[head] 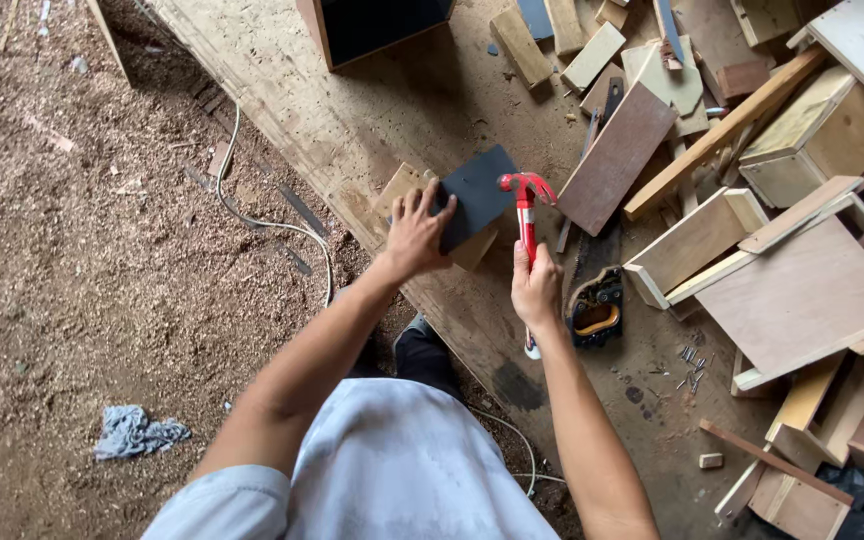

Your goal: The person assembles a small wooden box by hammering nails into its sides and attaching a lid. They use a hammer to secure the pieces together on a workbench.

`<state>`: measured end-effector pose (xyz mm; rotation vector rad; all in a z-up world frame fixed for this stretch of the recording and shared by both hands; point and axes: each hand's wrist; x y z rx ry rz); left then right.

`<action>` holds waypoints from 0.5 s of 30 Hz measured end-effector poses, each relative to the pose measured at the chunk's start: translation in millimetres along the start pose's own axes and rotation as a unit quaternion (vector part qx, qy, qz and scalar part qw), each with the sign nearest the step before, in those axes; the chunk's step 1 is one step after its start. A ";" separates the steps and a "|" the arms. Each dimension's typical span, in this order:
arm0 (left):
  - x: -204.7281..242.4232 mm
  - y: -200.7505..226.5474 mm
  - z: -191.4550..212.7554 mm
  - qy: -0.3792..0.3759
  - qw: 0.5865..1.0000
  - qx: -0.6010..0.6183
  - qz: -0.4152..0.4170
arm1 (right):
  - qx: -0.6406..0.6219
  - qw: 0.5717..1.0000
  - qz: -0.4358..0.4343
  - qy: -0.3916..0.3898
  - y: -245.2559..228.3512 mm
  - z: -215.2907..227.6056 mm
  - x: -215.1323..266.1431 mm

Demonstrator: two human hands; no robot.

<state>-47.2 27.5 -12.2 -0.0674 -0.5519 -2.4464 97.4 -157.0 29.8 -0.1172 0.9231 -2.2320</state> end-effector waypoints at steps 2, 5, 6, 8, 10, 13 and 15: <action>6.0 -7.7 5.9 0.019 0.999 -0.023 -0.037 | 0.001 1.000 -0.012 -0.029 -0.6 4.0 -6.4; 7.3 -8.8 10.3 0.037 0.996 -0.041 -0.070 | 0.022 0.997 -0.014 -0.068 -3.8 3.3 -21.5; 8.2 -6.6 8.5 0.040 0.995 -0.043 -0.078 | 0.041 0.997 0.010 -0.071 -4.3 2.8 -24.4; 6.3 -4.5 4.1 0.032 0.995 -0.055 -0.076 | 0.054 0.994 0.059 -0.076 -4.8 3.2 -26.8; 4.3 -3.6 -0.8 0.037 0.994 -0.062 -0.077 | 0.039 0.990 0.111 -0.078 -6.7 3.0 -29.0; 2.0 -5.6 -7.1 0.062 0.993 -0.049 -0.086 | 0.033 0.981 0.175 -0.077 -12.7 -0.7 -33.7; 4.7 -5.8 -13.1 0.083 0.992 -0.018 -0.091 | 0.062 0.973 0.200 -0.098 -15.2 -3.4 -37.8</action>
Point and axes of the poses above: each hand's wrist, its own x-axis away from the middle knuckle, its own z-axis out of the back of the hand, y = z × x, and after that the axes turned 13 degrees about y, right-handed
